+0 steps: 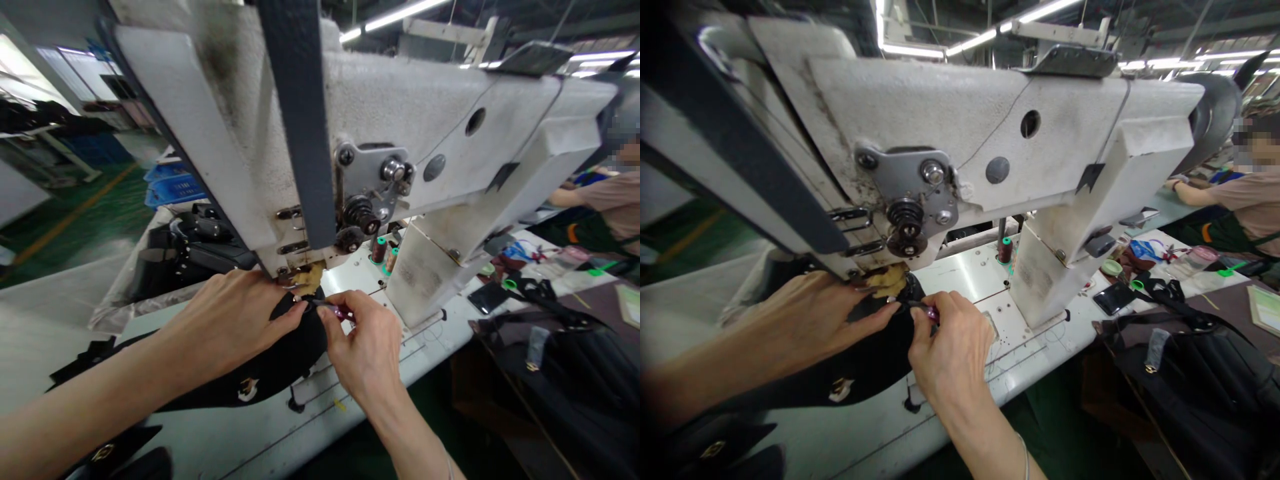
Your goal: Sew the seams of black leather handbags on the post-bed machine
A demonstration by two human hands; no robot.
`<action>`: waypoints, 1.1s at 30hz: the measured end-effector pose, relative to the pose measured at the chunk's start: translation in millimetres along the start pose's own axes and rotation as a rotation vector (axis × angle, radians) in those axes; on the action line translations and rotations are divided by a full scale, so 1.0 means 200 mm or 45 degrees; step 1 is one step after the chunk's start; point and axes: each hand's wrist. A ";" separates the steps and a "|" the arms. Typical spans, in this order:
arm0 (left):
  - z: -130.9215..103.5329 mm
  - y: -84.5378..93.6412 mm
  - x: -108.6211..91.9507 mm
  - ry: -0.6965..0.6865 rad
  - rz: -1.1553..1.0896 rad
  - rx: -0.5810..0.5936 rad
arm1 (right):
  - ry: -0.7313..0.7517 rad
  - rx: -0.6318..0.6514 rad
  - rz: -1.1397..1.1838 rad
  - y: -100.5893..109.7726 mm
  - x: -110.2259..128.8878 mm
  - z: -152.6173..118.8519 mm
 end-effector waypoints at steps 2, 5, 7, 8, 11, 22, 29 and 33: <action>0.01 0.01 -0.03 0.013 0.082 0.005 | 0.025 0.014 0.006 0.00 -0.01 0.01; 0.01 0.01 -0.06 0.014 0.173 -0.054 | 0.033 0.045 -0.001 0.02 -0.01 0.03; -0.01 0.00 -0.07 0.002 0.209 -0.133 | 0.020 0.038 -0.027 0.02 0.00 0.03; -0.03 0.00 -0.07 -0.024 0.219 -0.181 | 0.010 0.035 -0.038 0.02 0.01 0.03; -0.10 -0.03 -0.07 -0.224 0.204 -0.308 | -0.027 0.050 -0.048 0.03 0.03 0.02; -0.21 -0.07 -0.15 -0.482 0.464 -0.407 | 0.044 0.009 -0.090 0.03 0.04 0.02; -0.21 -0.07 -0.22 -0.434 0.522 -0.448 | 0.041 0.027 -0.090 0.03 0.03 0.02; -0.17 -0.06 -0.27 -0.385 0.575 -0.459 | 0.033 0.032 -0.069 0.03 0.02 0.02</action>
Point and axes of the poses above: each hand's wrist, its own z-axis towards the middle knuckle, its own y-axis out of the back of the hand, x = y × z, and after that the axes turned 2 degrees about -y, right-handed
